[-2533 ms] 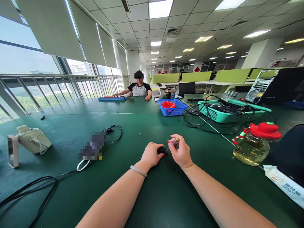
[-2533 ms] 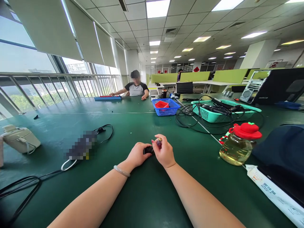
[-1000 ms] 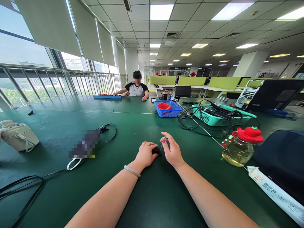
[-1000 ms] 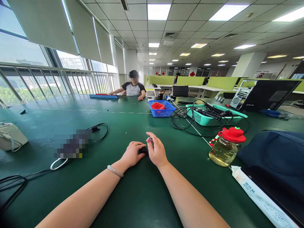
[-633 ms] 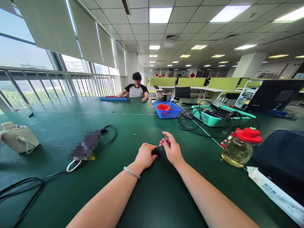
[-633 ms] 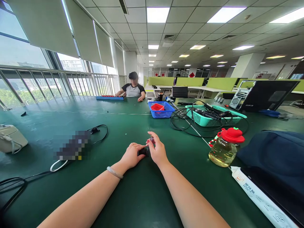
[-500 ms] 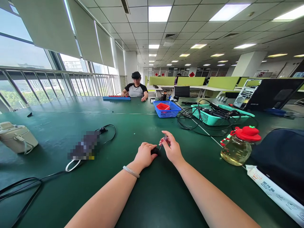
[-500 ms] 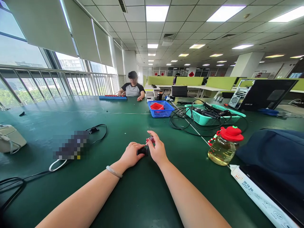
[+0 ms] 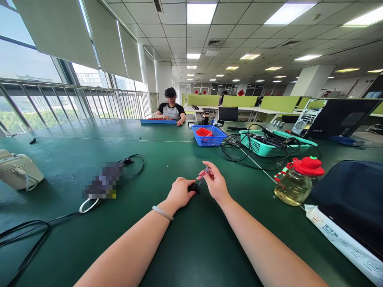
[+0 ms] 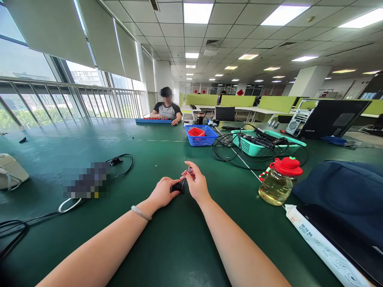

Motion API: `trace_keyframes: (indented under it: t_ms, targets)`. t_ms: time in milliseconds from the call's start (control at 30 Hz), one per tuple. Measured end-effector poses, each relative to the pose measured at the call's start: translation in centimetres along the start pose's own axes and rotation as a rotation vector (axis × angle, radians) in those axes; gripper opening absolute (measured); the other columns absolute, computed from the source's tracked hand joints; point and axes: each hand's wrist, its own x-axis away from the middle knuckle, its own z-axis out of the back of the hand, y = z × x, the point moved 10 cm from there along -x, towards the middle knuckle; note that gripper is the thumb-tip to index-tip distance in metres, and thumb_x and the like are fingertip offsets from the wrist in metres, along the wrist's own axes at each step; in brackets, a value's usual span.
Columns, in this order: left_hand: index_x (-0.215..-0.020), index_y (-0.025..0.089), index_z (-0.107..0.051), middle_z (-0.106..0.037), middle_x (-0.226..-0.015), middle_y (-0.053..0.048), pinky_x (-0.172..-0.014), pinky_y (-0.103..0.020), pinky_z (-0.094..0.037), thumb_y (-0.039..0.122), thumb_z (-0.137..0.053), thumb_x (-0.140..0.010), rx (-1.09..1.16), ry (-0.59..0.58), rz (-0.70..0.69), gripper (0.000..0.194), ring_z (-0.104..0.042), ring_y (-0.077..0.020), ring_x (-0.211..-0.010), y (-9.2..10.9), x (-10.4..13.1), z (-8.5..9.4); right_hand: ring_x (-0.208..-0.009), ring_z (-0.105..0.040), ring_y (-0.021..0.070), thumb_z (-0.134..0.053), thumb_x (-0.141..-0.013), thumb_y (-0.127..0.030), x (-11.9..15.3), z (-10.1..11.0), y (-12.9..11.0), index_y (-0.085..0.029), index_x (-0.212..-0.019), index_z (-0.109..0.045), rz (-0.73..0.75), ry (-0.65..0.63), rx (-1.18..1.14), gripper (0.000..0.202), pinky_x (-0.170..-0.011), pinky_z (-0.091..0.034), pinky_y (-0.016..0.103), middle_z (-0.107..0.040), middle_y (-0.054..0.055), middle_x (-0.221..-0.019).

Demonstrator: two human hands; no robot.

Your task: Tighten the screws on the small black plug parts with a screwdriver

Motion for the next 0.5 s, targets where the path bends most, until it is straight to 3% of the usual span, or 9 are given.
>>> trace_keyframes:
  t_ms: [300, 500]
  targets:
    - [-0.121, 0.025, -0.066, -0.071, -0.109, -0.009, -0.101, -0.04, -0.044, 0.032, -0.068, -0.079, 0.015, 0.016, 0.026, 0.043, -0.055, -0.027, -0.115, -0.1, 0.0, 0.2, -0.077, -0.073, 0.0207, -0.062, -0.083, -0.041, 0.0, 1.3, 1.0, -0.025, -0.117, -0.058, -0.041, 0.102, 0.051, 0.038, -0.08, -0.057, 0.04, -0.065, -0.002, -0.078]
    - [-0.119, 0.026, -0.067, -0.07, -0.11, -0.008, -0.102, -0.04, -0.044, 0.032, -0.068, -0.078, 0.025, 0.006, 0.043, 0.041, -0.055, -0.0263, -0.115, -0.1, 0.1, 0.4, -0.073, -0.071, 0.0179, -0.048, -0.093, -0.045, 0.0, 0.8, 0.3, -0.024, -0.125, -0.054, 0.033, 0.03, 0.05, 0.039, -0.08, -0.057, 0.04, -0.068, 0.002, -0.085]
